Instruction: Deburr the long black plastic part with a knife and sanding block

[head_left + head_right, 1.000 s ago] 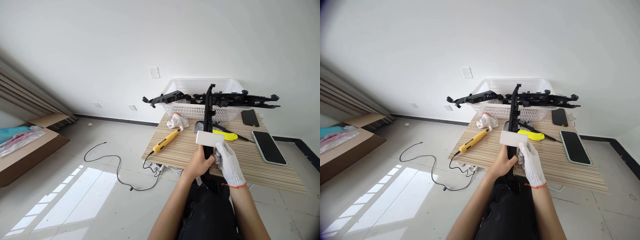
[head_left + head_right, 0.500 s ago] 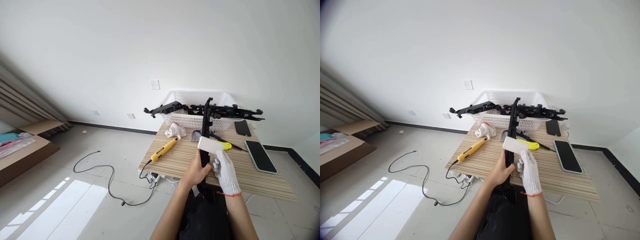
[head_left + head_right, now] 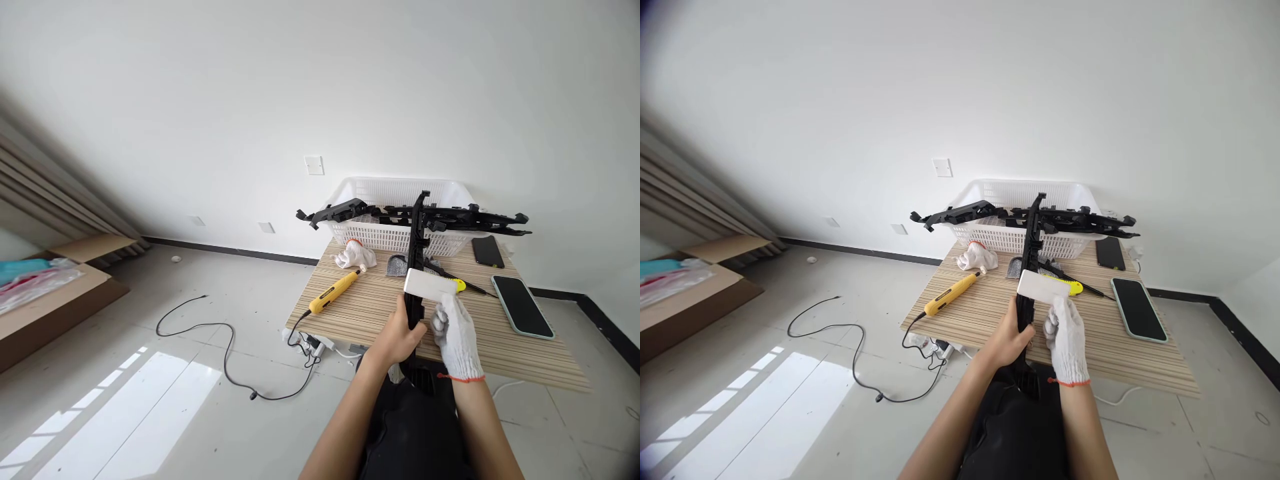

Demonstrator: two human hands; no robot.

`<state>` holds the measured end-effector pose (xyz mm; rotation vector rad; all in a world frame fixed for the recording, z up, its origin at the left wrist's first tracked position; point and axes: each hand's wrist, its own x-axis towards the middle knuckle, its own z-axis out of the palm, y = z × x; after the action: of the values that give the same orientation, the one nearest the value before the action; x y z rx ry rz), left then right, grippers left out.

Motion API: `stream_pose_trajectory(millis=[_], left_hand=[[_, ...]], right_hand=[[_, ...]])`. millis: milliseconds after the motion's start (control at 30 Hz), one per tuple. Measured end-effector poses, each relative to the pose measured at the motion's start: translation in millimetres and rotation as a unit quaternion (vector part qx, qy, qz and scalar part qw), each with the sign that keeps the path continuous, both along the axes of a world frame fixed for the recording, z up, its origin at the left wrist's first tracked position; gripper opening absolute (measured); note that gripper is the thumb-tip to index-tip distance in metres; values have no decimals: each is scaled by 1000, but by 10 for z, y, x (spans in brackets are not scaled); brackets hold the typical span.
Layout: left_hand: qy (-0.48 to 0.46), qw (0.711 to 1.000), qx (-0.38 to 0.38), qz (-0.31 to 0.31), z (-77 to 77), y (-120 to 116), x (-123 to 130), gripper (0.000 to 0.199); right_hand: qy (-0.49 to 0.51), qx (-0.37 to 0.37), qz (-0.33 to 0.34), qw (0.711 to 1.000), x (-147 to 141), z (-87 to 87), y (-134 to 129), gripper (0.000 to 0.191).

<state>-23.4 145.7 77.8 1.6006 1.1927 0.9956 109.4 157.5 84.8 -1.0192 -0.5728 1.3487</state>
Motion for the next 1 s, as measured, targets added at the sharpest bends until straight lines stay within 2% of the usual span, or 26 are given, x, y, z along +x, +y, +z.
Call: stream_pose_trajectory(millis=[300,567,767,1000], left_hand=[[-42,999,-16,-30,-52,68,-17,33],[-3,1000,7,1,9,-32,-72,31],[30,999,-15,16,57,-96,-130,30],[59,997,-50,24,134,-168,-148,44]], right_hand=[[15,25,16,999,-6,1,1,39],[22,35,25,999,-6,-16,-11,42],[19,36,27,999,-3,-5,-33,40],[-6,35,32,999,-13,-35,-65,40]])
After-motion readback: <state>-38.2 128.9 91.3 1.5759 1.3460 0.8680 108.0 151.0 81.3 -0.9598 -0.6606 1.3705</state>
